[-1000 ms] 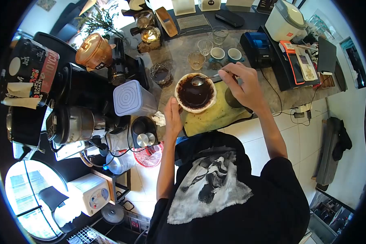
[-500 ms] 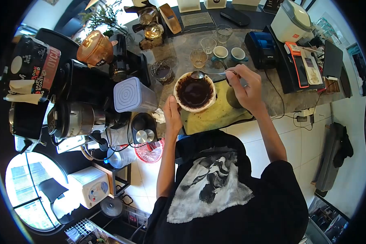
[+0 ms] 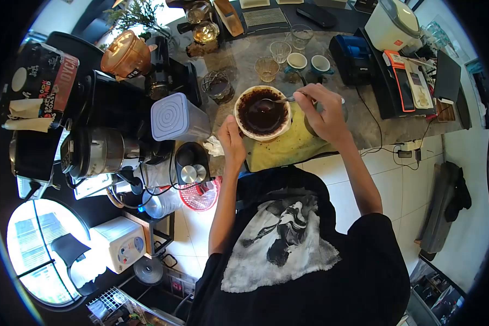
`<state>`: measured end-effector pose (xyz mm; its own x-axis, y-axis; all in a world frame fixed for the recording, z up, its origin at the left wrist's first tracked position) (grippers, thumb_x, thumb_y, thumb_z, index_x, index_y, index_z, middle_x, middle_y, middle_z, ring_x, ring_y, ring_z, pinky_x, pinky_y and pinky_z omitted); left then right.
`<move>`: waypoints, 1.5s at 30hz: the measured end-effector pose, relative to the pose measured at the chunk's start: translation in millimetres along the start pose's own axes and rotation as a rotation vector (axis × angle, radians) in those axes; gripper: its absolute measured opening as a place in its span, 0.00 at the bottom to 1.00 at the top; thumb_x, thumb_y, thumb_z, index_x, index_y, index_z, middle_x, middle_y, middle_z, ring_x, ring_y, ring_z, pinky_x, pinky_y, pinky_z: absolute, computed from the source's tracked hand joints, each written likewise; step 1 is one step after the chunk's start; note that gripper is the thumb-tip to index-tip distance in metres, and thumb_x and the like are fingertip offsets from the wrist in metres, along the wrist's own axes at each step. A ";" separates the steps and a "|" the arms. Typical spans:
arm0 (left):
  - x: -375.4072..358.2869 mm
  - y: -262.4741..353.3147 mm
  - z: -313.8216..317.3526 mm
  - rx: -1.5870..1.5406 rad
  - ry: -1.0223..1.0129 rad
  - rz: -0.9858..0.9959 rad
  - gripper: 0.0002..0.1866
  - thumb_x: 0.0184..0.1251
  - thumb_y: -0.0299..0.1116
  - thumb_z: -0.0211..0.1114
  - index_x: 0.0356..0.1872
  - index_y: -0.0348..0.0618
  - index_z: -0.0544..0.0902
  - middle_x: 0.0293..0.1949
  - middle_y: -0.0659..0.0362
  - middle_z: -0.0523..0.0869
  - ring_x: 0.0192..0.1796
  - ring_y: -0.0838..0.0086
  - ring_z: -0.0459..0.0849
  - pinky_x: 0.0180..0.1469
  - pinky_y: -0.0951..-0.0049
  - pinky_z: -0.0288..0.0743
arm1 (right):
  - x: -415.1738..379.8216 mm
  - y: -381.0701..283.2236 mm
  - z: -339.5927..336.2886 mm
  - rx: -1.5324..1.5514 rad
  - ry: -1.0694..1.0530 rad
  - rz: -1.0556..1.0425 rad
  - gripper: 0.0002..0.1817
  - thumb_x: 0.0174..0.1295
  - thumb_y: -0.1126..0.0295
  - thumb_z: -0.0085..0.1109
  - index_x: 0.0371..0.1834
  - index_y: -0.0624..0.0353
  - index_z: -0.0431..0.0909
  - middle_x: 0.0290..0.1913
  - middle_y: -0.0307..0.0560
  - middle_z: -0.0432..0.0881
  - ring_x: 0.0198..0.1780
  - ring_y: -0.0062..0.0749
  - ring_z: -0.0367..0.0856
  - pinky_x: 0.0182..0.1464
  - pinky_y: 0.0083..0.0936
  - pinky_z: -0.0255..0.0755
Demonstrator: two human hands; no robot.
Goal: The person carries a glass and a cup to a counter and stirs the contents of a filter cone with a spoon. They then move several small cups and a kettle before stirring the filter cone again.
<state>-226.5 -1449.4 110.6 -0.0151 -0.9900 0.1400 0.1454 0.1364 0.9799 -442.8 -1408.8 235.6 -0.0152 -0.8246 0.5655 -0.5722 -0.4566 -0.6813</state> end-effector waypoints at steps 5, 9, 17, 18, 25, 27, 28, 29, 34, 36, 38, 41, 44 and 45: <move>5.7 -29.4 -13.6 0.047 -0.081 -0.016 0.23 0.82 0.45 0.44 0.37 0.38 0.80 0.31 0.67 0.80 0.31 0.88 0.73 0.32 0.85 0.65 | 4.4 2.8 -16.6 0.084 0.107 0.060 0.08 0.64 0.71 0.63 0.34 0.66 0.81 0.23 0.44 0.77 0.25 0.25 0.73 0.29 0.23 0.65; 8.2 -20.1 -7.7 0.048 -0.101 -0.032 0.23 0.82 0.45 0.44 0.40 0.36 0.80 0.33 0.65 0.81 0.32 0.86 0.75 0.33 0.84 0.68 | 7.2 5.7 -11.5 0.105 0.096 0.114 0.09 0.65 0.70 0.63 0.35 0.66 0.81 0.23 0.43 0.76 0.25 0.24 0.72 0.30 0.22 0.66; 11.0 -8.0 -7.2 0.023 -0.060 -0.009 0.22 0.83 0.42 0.44 0.31 0.38 0.77 0.29 0.67 0.75 0.32 0.86 0.70 0.33 0.81 0.66 | 5.6 8.6 -10.8 0.134 0.116 0.132 0.11 0.66 0.67 0.62 0.35 0.67 0.80 0.22 0.42 0.75 0.24 0.24 0.70 0.29 0.22 0.65; 10.5 -5.9 -5.9 0.022 -0.059 -0.010 0.22 0.83 0.42 0.44 0.31 0.38 0.77 0.29 0.67 0.75 0.32 0.86 0.70 0.33 0.81 0.66 | 5.5 10.2 -11.2 0.134 0.114 0.133 0.11 0.66 0.67 0.62 0.35 0.67 0.80 0.22 0.42 0.75 0.24 0.24 0.70 0.29 0.22 0.65; 13.1 8.2 -1.0 -0.094 -0.085 -0.054 0.21 0.83 0.43 0.44 0.38 0.37 0.79 0.32 0.66 0.79 0.34 0.86 0.74 0.34 0.82 0.69 | 11.6 0.4 -17.3 0.106 0.123 0.090 0.12 0.67 0.65 0.62 0.36 0.66 0.82 0.22 0.41 0.76 0.25 0.23 0.71 0.30 0.21 0.66; 14.1 16.4 -0.6 -0.064 -0.086 -0.046 0.21 0.83 0.43 0.44 0.38 0.37 0.79 0.32 0.66 0.79 0.33 0.86 0.74 0.34 0.82 0.69 | 14.9 -2.9 -19.3 0.121 0.126 0.086 0.12 0.67 0.65 0.62 0.36 0.66 0.82 0.22 0.41 0.77 0.25 0.23 0.70 0.30 0.20 0.66; 14.8 19.5 0.1 -0.075 -0.092 -0.042 0.21 0.83 0.43 0.44 0.38 0.38 0.78 0.32 0.66 0.79 0.32 0.86 0.74 0.34 0.82 0.69 | 16.9 -5.0 -21.4 0.132 0.138 0.076 0.12 0.67 0.65 0.61 0.36 0.66 0.82 0.22 0.40 0.76 0.25 0.21 0.70 0.31 0.20 0.65; 15.7 22.9 1.6 -0.086 -0.099 -0.037 0.21 0.83 0.44 0.44 0.37 0.38 0.78 0.31 0.66 0.79 0.32 0.86 0.74 0.33 0.82 0.69 | 19.0 -7.2 -24.1 0.142 0.151 0.067 0.12 0.67 0.66 0.61 0.36 0.66 0.82 0.22 0.39 0.76 0.25 0.20 0.70 0.31 0.19 0.65; 18.3 43.4 9.4 -0.065 -0.110 -0.060 0.21 0.82 0.44 0.44 0.34 0.39 0.77 0.28 0.67 0.78 0.29 0.87 0.73 0.31 0.83 0.67 | 31.5 -21.4 -33.9 0.174 0.145 0.022 0.11 0.68 0.67 0.60 0.36 0.65 0.82 0.21 0.37 0.76 0.25 0.17 0.69 0.31 0.18 0.64; 17.4 56.7 17.3 -0.060 -0.104 -0.078 0.21 0.82 0.44 0.44 0.33 0.40 0.76 0.27 0.67 0.78 0.28 0.87 0.73 0.31 0.83 0.66 | 37.6 -26.5 -38.1 0.188 0.152 0.002 0.11 0.68 0.67 0.60 0.35 0.65 0.82 0.21 0.36 0.76 0.25 0.16 0.68 0.31 0.17 0.64; 14.2 69.3 19.6 -0.057 -0.037 -0.086 0.21 0.83 0.44 0.44 0.32 0.40 0.75 0.27 0.67 0.78 0.28 0.87 0.72 0.30 0.83 0.65 | 42.2 -33.3 -42.1 0.222 0.159 -0.056 0.11 0.68 0.66 0.60 0.35 0.64 0.82 0.21 0.35 0.76 0.26 0.14 0.69 0.31 0.17 0.64; 15.3 67.2 17.7 -0.060 -0.108 -0.074 0.21 0.82 0.44 0.44 0.32 0.41 0.75 0.28 0.67 0.78 0.29 0.87 0.73 0.30 0.83 0.65 | 45.0 -33.8 -43.3 0.276 0.122 -0.016 0.09 0.72 0.72 0.54 0.38 0.68 0.78 0.28 0.35 0.75 0.31 0.14 0.69 0.35 0.13 0.63; 16.1 61.3 12.0 -0.025 -0.136 -0.067 0.23 0.82 0.48 0.44 0.39 0.39 0.79 0.36 0.63 0.83 0.36 0.84 0.80 0.39 0.80 0.74 | 47.5 -35.5 -46.6 0.275 0.123 -0.032 0.09 0.72 0.72 0.54 0.39 0.68 0.78 0.29 0.36 0.75 0.31 0.14 0.69 0.35 0.13 0.63; 16.1 64.1 13.0 -0.025 -0.133 -0.062 0.23 0.82 0.48 0.44 0.39 0.39 0.79 0.36 0.63 0.83 0.36 0.84 0.80 0.39 0.80 0.74 | 48.7 -38.2 -46.8 0.278 0.122 -0.037 0.09 0.72 0.72 0.54 0.39 0.68 0.78 0.29 0.36 0.75 0.31 0.14 0.69 0.35 0.13 0.63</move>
Point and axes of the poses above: each hand's wrist, its own x-axis towards the middle knuckle, its own z-axis out of the palm, y = z × x, the point moved 9 cm from there along x, towards the middle knuckle
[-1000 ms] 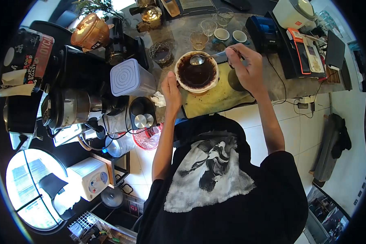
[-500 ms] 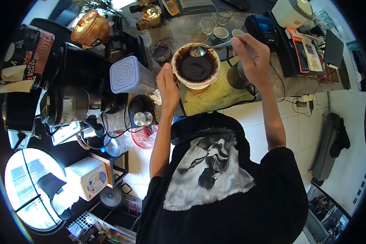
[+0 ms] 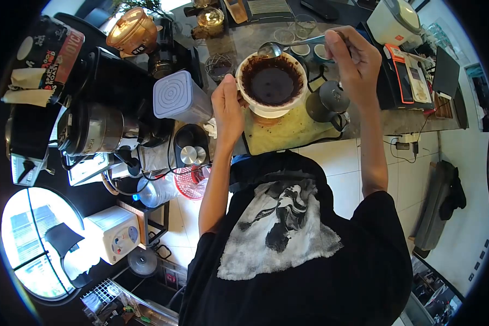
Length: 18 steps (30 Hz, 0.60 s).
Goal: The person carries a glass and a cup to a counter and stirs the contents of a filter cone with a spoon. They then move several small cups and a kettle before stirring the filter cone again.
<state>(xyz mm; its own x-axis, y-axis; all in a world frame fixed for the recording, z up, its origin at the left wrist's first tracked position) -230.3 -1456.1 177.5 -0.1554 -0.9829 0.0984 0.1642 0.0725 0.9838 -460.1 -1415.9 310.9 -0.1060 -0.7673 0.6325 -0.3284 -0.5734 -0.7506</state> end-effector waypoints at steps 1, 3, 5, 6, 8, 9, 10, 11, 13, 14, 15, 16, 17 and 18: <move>-0.8 3.8 2.1 -0.031 0.017 0.006 0.22 0.82 0.46 0.44 0.36 0.40 0.77 0.32 0.65 0.80 0.32 0.86 0.75 0.34 0.82 0.69 | 1.2 -6.4 1.2 -0.047 -0.015 -0.034 0.09 0.73 0.72 0.54 0.39 0.68 0.78 0.29 0.36 0.75 0.31 0.14 0.69 0.34 0.13 0.63; -1.7 5.7 1.9 -0.064 0.036 0.013 0.21 0.82 0.44 0.44 0.32 0.41 0.75 0.28 0.68 0.77 0.29 0.88 0.71 0.30 0.83 0.64 | 1.7 -10.8 2.3 -0.095 -0.031 -0.069 0.09 0.73 0.72 0.54 0.39 0.69 0.78 0.29 0.36 0.75 0.31 0.15 0.69 0.34 0.13 0.63; -1.9 3.8 0.8 -0.055 0.033 0.016 0.21 0.82 0.44 0.44 0.32 0.41 0.75 0.27 0.68 0.76 0.29 0.88 0.71 0.30 0.83 0.63 | 1.3 -8.8 2.6 -0.122 -0.047 -0.069 0.09 0.73 0.72 0.54 0.39 0.69 0.78 0.28 0.36 0.75 0.31 0.15 0.69 0.34 0.14 0.63; -2.4 2.7 0.5 -0.055 0.035 0.016 0.21 0.82 0.44 0.44 0.32 0.41 0.75 0.27 0.68 0.76 0.29 0.88 0.71 0.30 0.83 0.63 | 1.5 -8.1 3.3 -0.122 -0.048 -0.070 0.09 0.73 0.72 0.54 0.39 0.69 0.78 0.28 0.36 0.75 0.31 0.15 0.69 0.34 0.14 0.63; -2.7 0.2 0.7 -0.069 0.036 0.018 0.21 0.83 0.44 0.44 0.31 0.41 0.75 0.27 0.68 0.76 0.29 0.88 0.70 0.29 0.83 0.63 | 2.2 -7.8 -0.4 -0.074 0.008 -0.074 0.11 0.68 0.66 0.60 0.36 0.64 0.83 0.21 0.34 0.77 0.26 0.14 0.69 0.31 0.16 0.64; -3.0 -1.1 0.9 -0.069 0.035 0.018 0.21 0.83 0.44 0.44 0.31 0.41 0.75 0.27 0.68 0.76 0.29 0.88 0.70 0.29 0.83 0.63 | 1.9 -7.7 -0.7 -0.075 0.008 -0.074 0.11 0.68 0.66 0.60 0.36 0.64 0.83 0.21 0.34 0.77 0.26 0.14 0.69 0.31 0.16 0.64; -3.4 -2.3 0.1 -0.058 0.040 0.016 0.21 0.82 0.44 0.44 0.31 0.41 0.75 0.27 0.69 0.76 0.29 0.88 0.70 0.29 0.83 0.63 | 1.6 -7.1 -1.2 -0.083 0.012 -0.066 0.11 0.68 0.66 0.60 0.35 0.64 0.82 0.21 0.34 0.77 0.26 0.14 0.69 0.31 0.16 0.64; -3.8 -3.3 -0.5 -0.047 0.044 0.014 0.21 0.82 0.45 0.44 0.31 0.42 0.75 0.27 0.69 0.76 0.29 0.88 0.70 0.29 0.83 0.63 | 1.2 -6.4 -1.9 -0.092 0.017 -0.057 0.11 0.68 0.66 0.60 0.35 0.64 0.82 0.21 0.34 0.76 0.25 0.14 0.68 0.31 0.16 0.64; -4.8 -5.2 -0.2 -0.060 0.048 0.004 0.21 0.82 0.44 0.44 0.31 0.42 0.75 0.27 0.69 0.76 0.29 0.88 0.70 0.30 0.83 0.63 | -1.1 -5.2 -3.4 -0.096 0.019 -0.037 0.11 0.68 0.66 0.60 0.35 0.64 0.82 0.21 0.34 0.76 0.25 0.14 0.68 0.31 0.16 0.64; -4.3 -6.7 -0.3 -0.073 0.054 -0.005 0.21 0.82 0.44 0.44 0.31 0.42 0.75 0.27 0.69 0.76 0.29 0.88 0.70 0.30 0.83 0.63 | -1.8 -3.4 -4.3 -0.098 0.020 -0.018 0.11 0.68 0.66 0.60 0.34 0.64 0.82 0.21 0.34 0.76 0.25 0.14 0.68 0.31 0.16 0.64; -3.8 -9.4 -1.3 -0.074 0.052 -0.004 0.21 0.82 0.44 0.44 0.31 0.42 0.75 0.27 0.69 0.76 0.29 0.88 0.70 0.30 0.83 0.63 | -2.4 -2.8 -5.4 -0.100 0.021 -0.019 0.11 0.68 0.66 0.60 0.34 0.64 0.82 0.21 0.34 0.76 0.25 0.14 0.68 0.31 0.16 0.64; -3.2 -12.1 -1.8 -0.073 0.032 0.004 0.21 0.82 0.44 0.44 0.31 0.42 0.75 0.27 0.69 0.76 0.29 0.88 0.70 0.30 0.83 0.63 | -3.0 -2.4 -6.2 -0.107 0.020 -0.023 0.11 0.68 0.66 0.60 0.34 0.64 0.82 0.21 0.34 0.76 0.25 0.15 0.68 0.31 0.17 0.64; -2.6 -13.6 -1.2 -0.071 0.012 0.012 0.21 0.82 0.43 0.44 0.31 0.42 0.75 0.27 0.69 0.76 0.29 0.88 0.70 0.30 0.83 0.63 | -3.7 -2.1 -7.0 -0.115 0.018 -0.028 0.11 0.68 0.66 0.60 0.34 0.64 0.82 0.20 0.34 0.75 0.26 0.15 0.68 0.31 0.17 0.64; -2.6 -12.9 0.0 -0.071 0.011 0.013 0.21 0.82 0.43 0.44 0.31 0.42 0.75 0.27 0.69 0.76 0.29 0.88 0.70 0.30 0.83 0.63 | -4.8 -1.7 -8.3 -0.115 0.019 -0.028 0.11 0.68 0.66 0.60 0.34 0.64 0.82 0.20 0.34 0.75 0.26 0.15 0.68 0.31 0.17 0.64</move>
Point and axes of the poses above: each hand's wrist, its own x-axis towards the middle knuckle, its own z-axis out of the palm, y = z × x, the point moved 9 cm from there along x, towards the middle knuckle
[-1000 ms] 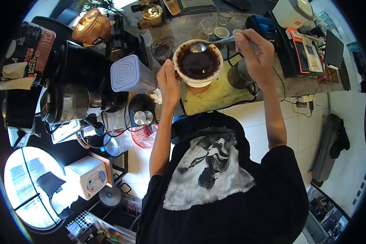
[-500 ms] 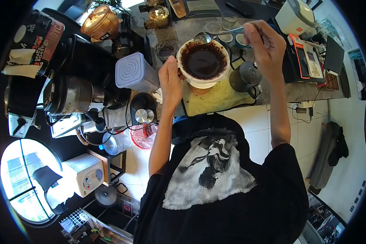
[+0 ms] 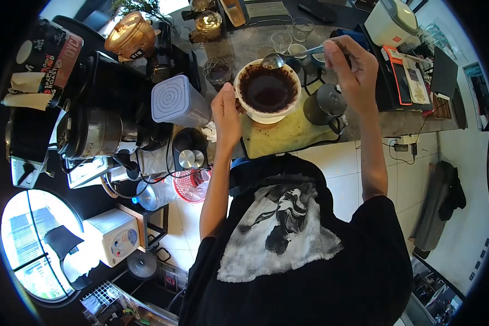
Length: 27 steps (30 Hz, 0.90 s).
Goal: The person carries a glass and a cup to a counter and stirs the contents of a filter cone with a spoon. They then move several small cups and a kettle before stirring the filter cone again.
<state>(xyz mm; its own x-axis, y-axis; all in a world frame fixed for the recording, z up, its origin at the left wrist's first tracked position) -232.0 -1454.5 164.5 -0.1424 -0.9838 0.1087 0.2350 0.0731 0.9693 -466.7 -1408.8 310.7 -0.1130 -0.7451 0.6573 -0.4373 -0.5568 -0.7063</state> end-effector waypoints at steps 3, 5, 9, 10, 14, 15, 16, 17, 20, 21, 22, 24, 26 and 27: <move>0.1 -2.5 -0.5 -0.005 0.029 -0.030 0.20 0.82 0.43 0.44 0.31 0.42 0.75 0.27 0.69 0.75 0.28 0.88 0.69 0.30 0.83 0.62 | -4.6 6.8 1.6 -0.018 -0.042 0.077 0.11 0.68 0.67 0.60 0.35 0.66 0.81 0.21 0.35 0.75 0.26 0.15 0.68 0.31 0.18 0.64; 1.4 -4.1 -0.6 -0.021 0.002 -0.006 0.21 0.82 0.43 0.44 0.31 0.41 0.75 0.27 0.69 0.75 0.28 0.88 0.68 0.29 0.82 0.61 | -8.7 10.2 6.2 -0.050 -0.103 0.117 0.10 0.68 0.68 0.60 0.36 0.66 0.81 0.22 0.40 0.76 0.26 0.19 0.70 0.31 0.20 0.65; 0.3 -4.3 1.4 0.008 -0.024 0.015 0.21 0.83 0.43 0.44 0.30 0.41 0.75 0.26 0.69 0.74 0.28 0.88 0.67 0.29 0.82 0.61 | -14.7 10.3 13.0 -0.170 -0.149 0.084 0.10 0.67 0.67 0.61 0.37 0.65 0.81 0.24 0.45 0.77 0.24 0.25 0.71 0.30 0.23 0.65; -0.4 -4.1 1.5 0.010 -0.001 0.007 0.21 0.83 0.43 0.44 0.30 0.41 0.75 0.26 0.70 0.74 0.27 0.88 0.66 0.29 0.82 0.60 | -16.4 11.7 13.7 -0.195 -0.147 0.048 0.10 0.66 0.67 0.61 0.37 0.65 0.81 0.24 0.46 0.77 0.23 0.29 0.71 0.30 0.25 0.65; 0.3 -11.2 -2.1 0.045 -0.006 0.008 0.22 0.83 0.44 0.44 0.30 0.41 0.75 0.26 0.70 0.73 0.27 0.89 0.66 0.28 0.83 0.61 | -18.2 8.9 19.4 -0.258 -0.182 -0.042 0.10 0.65 0.66 0.63 0.35 0.63 0.81 0.22 0.46 0.76 0.23 0.35 0.71 0.31 0.29 0.65; 0.2 -13.7 -3.2 0.046 -0.009 0.004 0.22 0.83 0.44 0.44 0.30 0.41 0.75 0.26 0.70 0.73 0.27 0.89 0.66 0.28 0.83 0.61 | -19.4 10.6 20.2 -0.259 -0.180 -0.038 0.10 0.65 0.66 0.63 0.35 0.63 0.81 0.22 0.46 0.76 0.23 0.35 0.71 0.31 0.29 0.65; 0.1 -14.3 -3.7 0.061 -0.012 0.015 0.22 0.83 0.44 0.44 0.30 0.41 0.75 0.26 0.69 0.74 0.27 0.88 0.67 0.28 0.83 0.61 | -21.6 11.8 23.5 -0.272 -0.201 -0.052 0.10 0.65 0.66 0.62 0.34 0.63 0.81 0.21 0.46 0.76 0.23 0.36 0.71 0.32 0.30 0.66; 0.1 -14.2 -3.8 0.074 -0.013 0.027 0.22 0.83 0.44 0.44 0.30 0.41 0.76 0.26 0.69 0.74 0.27 0.88 0.67 0.28 0.83 0.62 | -23.8 13.0 27.1 -0.285 -0.224 -0.067 0.10 0.65 0.66 0.62 0.33 0.62 0.80 0.20 0.45 0.75 0.23 0.36 0.72 0.33 0.30 0.66; -3.0 -9.0 -0.7 0.087 0.004 0.026 0.22 0.83 0.44 0.44 0.30 0.40 0.76 0.26 0.69 0.75 0.28 0.88 0.68 0.29 0.82 0.63 | -29.4 16.5 36.8 -0.281 -0.256 -0.116 0.10 0.65 0.66 0.62 0.32 0.62 0.80 0.19 0.46 0.75 0.23 0.36 0.72 0.33 0.32 0.66; -3.6 -8.1 -0.2 0.088 0.005 0.026 0.22 0.83 0.44 0.44 0.30 0.40 0.76 0.26 0.69 0.75 0.28 0.88 0.68 0.29 0.82 0.63 | -31.6 19.6 39.3 -0.280 -0.256 -0.116 0.10 0.65 0.66 0.62 0.32 0.62 0.80 0.19 0.46 0.75 0.23 0.36 0.72 0.33 0.32 0.66; -4.1 -8.1 -0.4 0.081 0.019 0.019 0.22 0.82 0.44 0.44 0.30 0.40 0.76 0.27 0.69 0.75 0.28 0.88 0.68 0.29 0.82 0.63 | -33.8 22.9 41.6 -0.268 -0.260 -0.115 0.11 0.66 0.65 0.62 0.32 0.62 0.80 0.19 0.47 0.75 0.23 0.36 0.71 0.32 0.31 0.66; -3.3 -10.8 -2.0 0.075 0.031 0.012 0.22 0.82 0.43 0.45 0.31 0.39 0.76 0.27 0.69 0.75 0.28 0.88 0.68 0.29 0.82 0.64 | -35.9 24.3 43.9 -0.258 -0.263 -0.113 0.11 0.66 0.65 0.61 0.32 0.63 0.80 0.19 0.47 0.75 0.22 0.36 0.71 0.31 0.29 0.65; -1.2 -18.7 -4.6 0.038 0.009 0.033 0.22 0.82 0.43 0.45 0.31 0.39 0.77 0.27 0.68 0.76 0.29 0.88 0.70 0.30 0.82 0.64 | -37.9 39.6 44.5 -0.160 -0.262 0.095 0.14 0.68 0.65 0.60 0.29 0.64 0.78 0.18 0.48 0.72 0.20 0.32 0.69 0.29 0.27 0.64; -1.3 -21.2 -7.4 0.037 0.009 0.033 0.22 0.82 0.43 0.45 0.31 0.39 0.77 0.27 0.68 0.76 0.29 0.88 0.70 0.30 0.82 0.64 | -39.0 42.1 44.4 -0.160 -0.263 0.095 0.14 0.68 0.65 0.60 0.29 0.64 0.78 0.18 0.48 0.72 0.20 0.32 0.69 0.29 0.27 0.64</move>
Point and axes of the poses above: each hand's wrist, its own x-axis towards the middle knuckle, its own z-axis out of the palm, y = z × x, the point moved 9 cm from there along x, towards the middle knuckle
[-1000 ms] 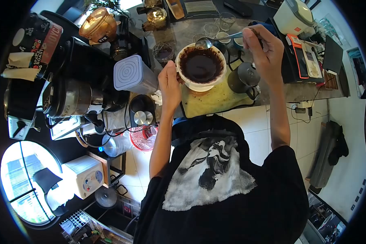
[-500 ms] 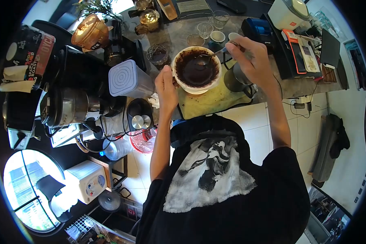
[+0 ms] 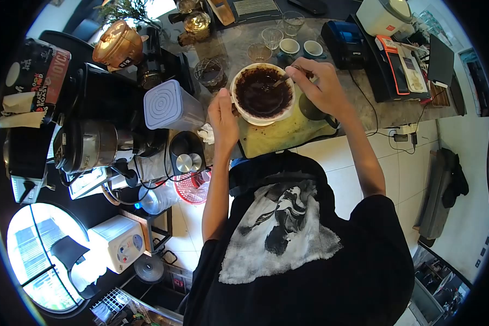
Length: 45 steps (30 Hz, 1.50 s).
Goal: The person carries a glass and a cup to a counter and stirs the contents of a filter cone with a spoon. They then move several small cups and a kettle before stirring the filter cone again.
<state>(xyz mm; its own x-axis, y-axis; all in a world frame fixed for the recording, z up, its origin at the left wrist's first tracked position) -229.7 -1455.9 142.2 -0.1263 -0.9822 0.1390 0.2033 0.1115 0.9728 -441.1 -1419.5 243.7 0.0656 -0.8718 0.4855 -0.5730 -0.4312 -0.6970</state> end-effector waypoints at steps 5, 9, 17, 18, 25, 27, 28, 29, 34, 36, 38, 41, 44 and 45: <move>-1.0 -9.8 -2.1 0.013 -0.033 -0.063 0.21 0.82 0.45 0.46 0.37 0.38 0.78 0.35 0.64 0.81 0.36 0.85 0.77 0.40 0.82 0.73 | -6.8 45.0 10.9 0.269 -0.008 0.292 0.18 0.70 0.64 0.57 0.24 0.64 0.73 0.17 0.36 0.69 0.21 0.15 0.65 0.26 0.21 0.58; -1.0 -13.1 -1.7 0.023 -0.012 -0.071 0.21 0.82 0.44 0.46 0.35 0.39 0.77 0.33 0.66 0.79 0.35 0.85 0.75 0.38 0.82 0.71 | -11.6 64.4 16.5 0.410 0.019 0.364 0.18 0.71 0.64 0.56 0.23 0.62 0.74 0.17 0.32 0.70 0.21 0.13 0.64 0.25 0.18 0.55; -0.5 -12.9 2.2 0.010 0.012 -0.037 0.21 0.82 0.43 0.46 0.28 0.41 0.75 0.24 0.69 0.72 0.26 0.88 0.66 0.27 0.81 0.60 | -14.2 63.4 10.2 0.613 0.116 0.469 0.16 0.71 0.62 0.57 0.24 0.55 0.76 0.18 0.30 0.70 0.21 0.09 0.62 0.24 0.13 0.50; -0.6 -12.3 2.8 0.009 0.011 -0.037 0.21 0.82 0.43 0.46 0.28 0.41 0.75 0.24 0.69 0.72 0.26 0.88 0.66 0.27 0.81 0.60 | -13.6 62.1 7.3 0.612 0.117 0.469 0.16 0.71 0.62 0.57 0.24 0.55 0.76 0.18 0.30 0.70 0.21 0.09 0.62 0.24 0.13 0.50; 0.1 -20.0 -3.4 -0.006 -0.015 -0.070 0.21 0.82 0.44 0.46 0.38 0.37 0.80 0.33 0.64 0.82 0.34 0.85 0.77 0.37 0.82 0.72 | -1.2 21.3 -16.3 0.404 0.125 0.227 0.12 0.70 0.66 0.58 0.33 0.64 0.80 0.19 0.33 0.72 0.21 0.12 0.64 0.24 0.17 0.55; 0.1 -21.4 -3.4 0.004 -0.027 -0.069 0.21 0.82 0.44 0.46 0.39 0.37 0.80 0.34 0.64 0.82 0.34 0.85 0.78 0.37 0.82 0.73 | 0.1 6.3 -21.2 0.333 0.106 0.181 0.12 0.69 0.66 0.59 0.33 0.65 0.79 0.18 0.35 0.72 0.21 0.13 0.65 0.25 0.18 0.56; 0.1 -20.4 -4.0 0.008 -0.019 -0.064 0.21 0.82 0.45 0.46 0.39 0.37 0.80 0.34 0.64 0.82 0.34 0.85 0.78 0.38 0.82 0.73 | 1.8 -7.6 -24.5 0.200 0.096 0.119 0.12 0.69 0.66 0.60 0.34 0.66 0.79 0.19 0.38 0.73 0.21 0.17 0.66 0.26 0.20 0.59; 0.3 -19.2 -4.6 0.013 -0.012 -0.059 0.22 0.82 0.45 0.46 0.40 0.37 0.80 0.34 0.64 0.82 0.34 0.85 0.78 0.38 0.82 0.73 | 3.2 -19.7 -26.6 0.067 0.085 0.057 0.12 0.68 0.66 0.60 0.34 0.66 0.79 0.19 0.42 0.73 0.21 0.21 0.66 0.27 0.23 0.61; -2.4 -16.0 -2.2 -0.009 -0.014 -0.078 0.22 0.81 0.46 0.46 0.40 0.36 0.80 0.34 0.63 0.83 0.35 0.84 0.78 0.38 0.82 0.73 | 2.4 -47.1 -26.5 -0.040 0.061 -0.071 0.10 0.66 0.67 0.62 0.33 0.64 0.79 0.20 0.45 0.76 0.23 0.31 0.71 0.31 0.27 0.65; -2.2 -14.8 -0.5 -0.005 -0.012 -0.082 0.22 0.81 0.46 0.46 0.40 0.36 0.79 0.34 0.63 0.83 0.35 0.84 0.79 0.38 0.81 0.73 | 0.7 -49.2 -24.4 0.002 0.049 -0.058 0.10 0.65 0.67 0.62 0.33 0.63 0.80 0.21 0.45 0.77 0.23 0.33 0.72 0.32 0.28 0.66; -1.9 -6.8 1.3 -0.029 0.034 -0.031 0.22 0.82 0.44 0.46 0.32 0.39 0.77 0.28 0.67 0.77 0.30 0.87 0.72 0.31 0.82 0.67 | -2.2 -53.4 -13.3 -0.140 -0.058 -0.108 0.09 0.64 0.67 0.63 0.32 0.62 0.80 0.21 0.45 0.78 0.24 0.35 0.75 0.35 0.28 0.67; -2.7 -7.9 0.0 -0.039 0.018 -0.044 0.22 0.82 0.44 0.46 0.33 0.39 0.78 0.29 0.67 0.78 0.30 0.87 0.72 0.31 0.82 0.67 | -6.6 -55.5 -2.7 -0.106 -0.096 -0.133 0.09 0.64 0.67 0.64 0.33 0.62 0.81 0.22 0.45 0.80 0.24 0.37 0.76 0.39 0.29 0.67; -2.2 -10.0 1.3 -0.073 0.037 -0.070 0.22 0.82 0.44 0.46 0.33 0.39 0.78 0.29 0.67 0.78 0.30 0.87 0.72 0.32 0.82 0.67 | -9.6 -49.0 4.0 -0.132 -0.081 -0.145 0.09 0.64 0.66 0.64 0.33 0.62 0.80 0.23 0.47 0.82 0.25 0.40 0.77 0.39 0.30 0.66; -2.0 -11.6 0.7 -0.077 0.041 -0.067 0.22 0.82 0.44 0.46 0.33 0.39 0.78 0.29 0.67 0.78 0.30 0.87 0.72 0.32 0.82 0.67 | -10.1 -47.3 5.6 -0.133 -0.085 -0.150 0.09 0.64 0.66 0.64 0.33 0.62 0.80 0.23 0.47 0.82 0.25 0.40 0.77 0.39 0.30 0.66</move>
<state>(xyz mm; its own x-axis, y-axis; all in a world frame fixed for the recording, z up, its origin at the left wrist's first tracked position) -232.4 -1455.2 130.7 -0.1023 -0.9926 0.0652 0.2697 0.0354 0.9623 -410.1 -1391.7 268.8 0.2238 -0.8190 0.5284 -0.6543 -0.5281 -0.5414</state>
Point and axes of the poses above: each hand's wrist, its own x-axis towards the middle knuckle, its own z-axis out of the palm, y = z × x, the point moved 9 cm from there along x, towards the middle knuckle
